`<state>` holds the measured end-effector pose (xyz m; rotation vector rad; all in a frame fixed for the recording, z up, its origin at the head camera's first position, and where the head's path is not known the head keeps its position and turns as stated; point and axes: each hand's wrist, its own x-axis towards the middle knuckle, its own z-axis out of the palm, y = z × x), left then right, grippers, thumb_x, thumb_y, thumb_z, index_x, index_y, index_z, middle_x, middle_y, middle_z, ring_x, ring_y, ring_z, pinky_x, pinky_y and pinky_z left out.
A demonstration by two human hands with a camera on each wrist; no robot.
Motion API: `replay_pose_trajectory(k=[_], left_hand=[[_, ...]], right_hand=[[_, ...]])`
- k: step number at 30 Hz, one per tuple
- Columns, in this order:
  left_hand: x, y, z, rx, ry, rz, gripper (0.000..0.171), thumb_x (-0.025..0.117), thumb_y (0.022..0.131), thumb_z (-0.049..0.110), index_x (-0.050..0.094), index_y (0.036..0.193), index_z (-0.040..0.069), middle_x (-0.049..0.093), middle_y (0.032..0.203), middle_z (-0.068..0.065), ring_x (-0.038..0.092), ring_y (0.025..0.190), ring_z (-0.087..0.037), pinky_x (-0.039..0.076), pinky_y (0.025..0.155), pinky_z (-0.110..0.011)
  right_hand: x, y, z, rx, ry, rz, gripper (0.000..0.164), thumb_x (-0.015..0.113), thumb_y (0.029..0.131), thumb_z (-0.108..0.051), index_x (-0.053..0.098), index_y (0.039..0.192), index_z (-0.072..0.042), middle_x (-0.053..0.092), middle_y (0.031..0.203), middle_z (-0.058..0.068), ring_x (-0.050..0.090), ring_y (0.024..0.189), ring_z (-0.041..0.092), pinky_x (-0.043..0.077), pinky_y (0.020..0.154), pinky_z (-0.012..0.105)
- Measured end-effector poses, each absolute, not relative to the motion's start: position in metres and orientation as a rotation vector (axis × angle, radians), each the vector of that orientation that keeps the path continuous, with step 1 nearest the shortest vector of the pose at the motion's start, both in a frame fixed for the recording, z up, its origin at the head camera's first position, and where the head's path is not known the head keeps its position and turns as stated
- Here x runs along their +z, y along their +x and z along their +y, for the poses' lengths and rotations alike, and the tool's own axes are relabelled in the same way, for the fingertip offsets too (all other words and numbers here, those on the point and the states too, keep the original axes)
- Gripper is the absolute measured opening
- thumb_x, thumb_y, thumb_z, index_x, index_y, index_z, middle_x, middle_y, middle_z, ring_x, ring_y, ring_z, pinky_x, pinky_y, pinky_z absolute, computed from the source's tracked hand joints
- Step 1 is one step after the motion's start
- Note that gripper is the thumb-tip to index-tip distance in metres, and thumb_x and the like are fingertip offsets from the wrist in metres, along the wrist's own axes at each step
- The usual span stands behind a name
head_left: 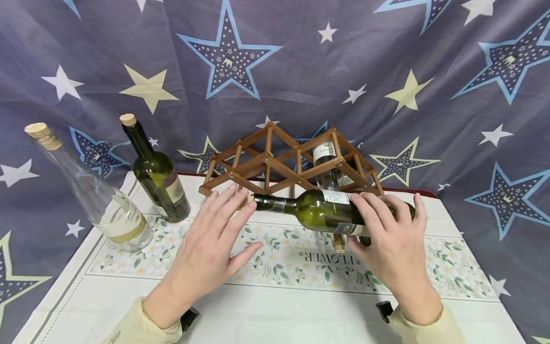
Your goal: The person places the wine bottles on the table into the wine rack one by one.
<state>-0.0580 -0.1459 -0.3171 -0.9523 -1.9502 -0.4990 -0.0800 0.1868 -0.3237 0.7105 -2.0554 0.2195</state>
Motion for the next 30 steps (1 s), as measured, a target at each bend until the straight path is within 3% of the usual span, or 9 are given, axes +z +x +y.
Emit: replay_pose_trajectory(k=[7,17,24,30], left_hand=[[-0.319,-0.057,-0.142,-0.469,-0.972,-1.939,0.056,0.064,0.094,0.033,0.055,0.134,-0.005,0.049,0.144,-0.023,0.045,0.132,-0.042,0.032,0.109,-0.059],[-0.323,-0.055,-0.137,-0.436,-0.982,-1.987,0.049,0.056,0.1,0.032,0.058,0.132,-0.005,0.049,0.144,-0.023,0.046,0.131,-0.042,0.033,0.11,-0.056],[-0.333,-0.055,-0.137,-0.384,-1.003,-2.03,0.05,0.057,0.097,0.029,0.058,0.133,-0.005,0.053,0.14,-0.021,0.05,0.129,-0.037,0.034,0.111,-0.052],[-0.342,-0.055,-0.136,-0.351,-1.001,-2.081,0.049,0.057,0.096,0.027,0.058,0.135,-0.002,0.058,0.135,-0.019,0.055,0.123,-0.034,0.038,0.109,-0.047]], right_hand=[[-0.32,-0.072,0.177,0.206,0.749,-2.048,0.081,0.085,0.052,-0.024,0.065,0.13,-0.009,0.067,0.12,0.01,0.055,0.104,0.042,0.016,0.106,0.074],[-0.315,-0.062,0.16,0.19,0.815,-2.017,0.076,0.079,0.053,-0.018,0.067,0.127,-0.01,0.068,0.116,0.008,0.057,0.1,0.039,0.018,0.104,0.075],[-0.315,-0.056,0.156,0.177,0.858,-2.054,0.083,0.083,0.05,-0.02,0.066,0.13,-0.011,0.067,0.117,0.007,0.057,0.101,0.038,0.017,0.105,0.075],[-0.315,-0.053,0.153,0.19,0.9,-2.051,0.078,0.079,0.053,-0.019,0.067,0.13,-0.01,0.068,0.116,0.007,0.057,0.099,0.038,0.017,0.105,0.075]])
